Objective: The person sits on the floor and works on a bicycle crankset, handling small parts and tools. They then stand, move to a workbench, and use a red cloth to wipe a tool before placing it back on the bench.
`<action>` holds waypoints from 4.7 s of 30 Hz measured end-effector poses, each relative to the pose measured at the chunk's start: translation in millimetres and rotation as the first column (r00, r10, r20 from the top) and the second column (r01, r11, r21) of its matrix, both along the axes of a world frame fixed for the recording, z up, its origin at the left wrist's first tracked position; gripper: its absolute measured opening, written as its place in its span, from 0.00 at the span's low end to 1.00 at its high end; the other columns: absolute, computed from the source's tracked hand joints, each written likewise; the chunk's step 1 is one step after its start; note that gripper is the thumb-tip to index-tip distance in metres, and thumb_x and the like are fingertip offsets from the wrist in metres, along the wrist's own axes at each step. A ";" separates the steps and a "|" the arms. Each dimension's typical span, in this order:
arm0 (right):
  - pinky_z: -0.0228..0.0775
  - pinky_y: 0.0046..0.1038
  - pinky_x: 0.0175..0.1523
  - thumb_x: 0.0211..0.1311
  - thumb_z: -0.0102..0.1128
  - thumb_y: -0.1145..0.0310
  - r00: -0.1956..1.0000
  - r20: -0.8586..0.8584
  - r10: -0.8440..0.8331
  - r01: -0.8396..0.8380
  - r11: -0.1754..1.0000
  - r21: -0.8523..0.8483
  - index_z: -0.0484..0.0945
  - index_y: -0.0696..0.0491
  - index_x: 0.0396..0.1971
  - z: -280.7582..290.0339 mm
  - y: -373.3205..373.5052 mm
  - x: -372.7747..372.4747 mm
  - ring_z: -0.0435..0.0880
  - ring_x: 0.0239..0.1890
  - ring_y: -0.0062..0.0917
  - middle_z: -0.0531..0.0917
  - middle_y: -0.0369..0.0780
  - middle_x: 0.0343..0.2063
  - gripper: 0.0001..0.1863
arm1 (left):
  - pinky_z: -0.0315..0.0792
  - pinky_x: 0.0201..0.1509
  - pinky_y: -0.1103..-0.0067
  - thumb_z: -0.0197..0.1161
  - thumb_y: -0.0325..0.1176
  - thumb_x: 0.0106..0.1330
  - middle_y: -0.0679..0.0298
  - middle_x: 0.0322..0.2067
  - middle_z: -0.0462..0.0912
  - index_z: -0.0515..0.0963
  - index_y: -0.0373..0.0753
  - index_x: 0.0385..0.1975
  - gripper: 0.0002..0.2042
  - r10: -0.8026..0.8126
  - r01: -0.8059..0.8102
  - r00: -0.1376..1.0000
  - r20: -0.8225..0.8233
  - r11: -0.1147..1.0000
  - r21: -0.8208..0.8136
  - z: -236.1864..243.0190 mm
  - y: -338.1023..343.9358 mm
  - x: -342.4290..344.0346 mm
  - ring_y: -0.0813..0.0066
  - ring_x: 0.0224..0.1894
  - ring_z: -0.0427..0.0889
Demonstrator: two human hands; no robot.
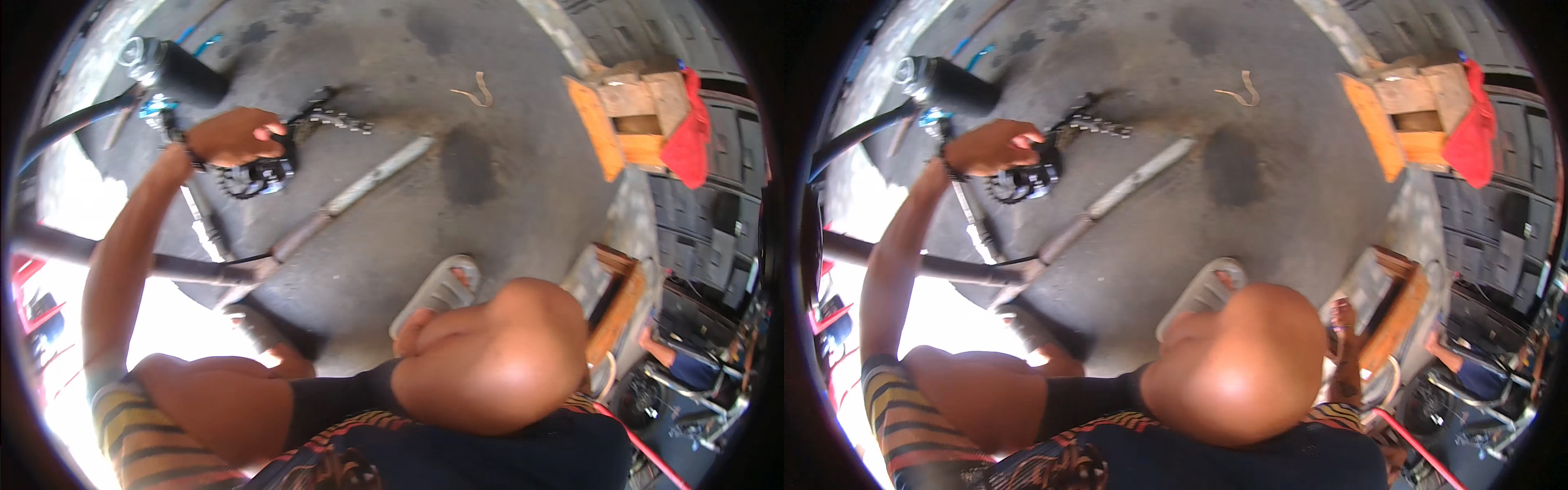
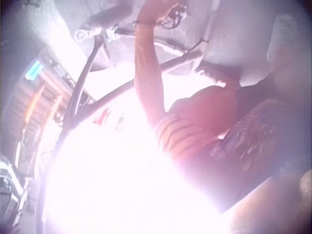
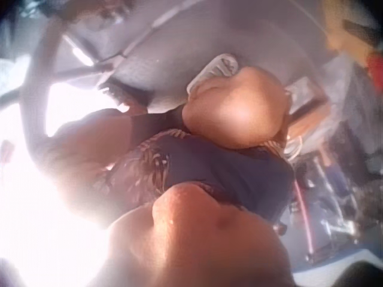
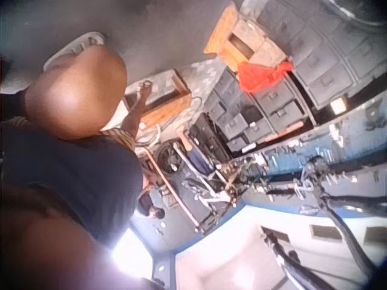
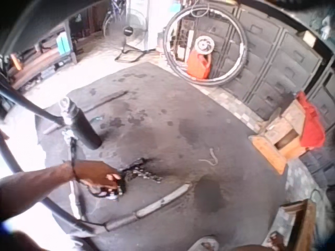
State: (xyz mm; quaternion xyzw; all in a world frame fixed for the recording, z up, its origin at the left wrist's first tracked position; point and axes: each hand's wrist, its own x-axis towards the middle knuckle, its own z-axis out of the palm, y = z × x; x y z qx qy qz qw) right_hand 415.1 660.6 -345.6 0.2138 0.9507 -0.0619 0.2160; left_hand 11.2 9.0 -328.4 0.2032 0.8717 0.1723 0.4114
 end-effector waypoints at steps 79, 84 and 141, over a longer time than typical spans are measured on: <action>0.80 0.25 0.48 0.69 0.69 0.65 0.600 -0.800 0.013 -0.788 -0.165 -0.593 0.78 0.59 0.56 315.2 -520.5 -442.5 0.87 0.47 0.25 0.86 0.42 0.47 0.20 | 0.72 0.25 0.83 0.68 0.32 0.71 0.64 0.31 0.84 0.79 0.35 0.39 0.08 0.947 0.117 0.117 -0.299 0.286 0.951 251.5 -41.2 34.5 0.83 0.22 0.81; 0.81 0.24 0.52 0.64 0.73 0.69 0.512 -0.858 0.039 -0.831 -0.231 -0.507 0.77 0.59 0.59 302.6 -526.2 -444.6 0.86 0.47 0.22 0.85 0.41 0.45 0.25 | 0.72 0.24 0.81 0.69 0.23 0.66 0.62 0.35 0.84 0.79 0.34 0.36 0.04 0.867 0.280 -0.056 -0.495 0.490 0.826 252.6 -37.9 29.0 0.80 0.22 0.80; 0.82 0.22 0.35 0.56 0.71 0.82 -0.534 -0.815 -0.227 -0.840 0.256 0.479 0.76 0.64 0.55 296.7 -508.1 -456.5 0.89 0.38 0.24 0.87 0.43 0.44 0.25 | 0.73 0.24 0.81 0.60 0.36 0.77 0.64 0.33 0.83 0.81 0.34 0.45 0.11 0.739 0.050 0.668 0.082 -0.154 0.987 283.2 -9.5 33.1 0.79 0.24 0.81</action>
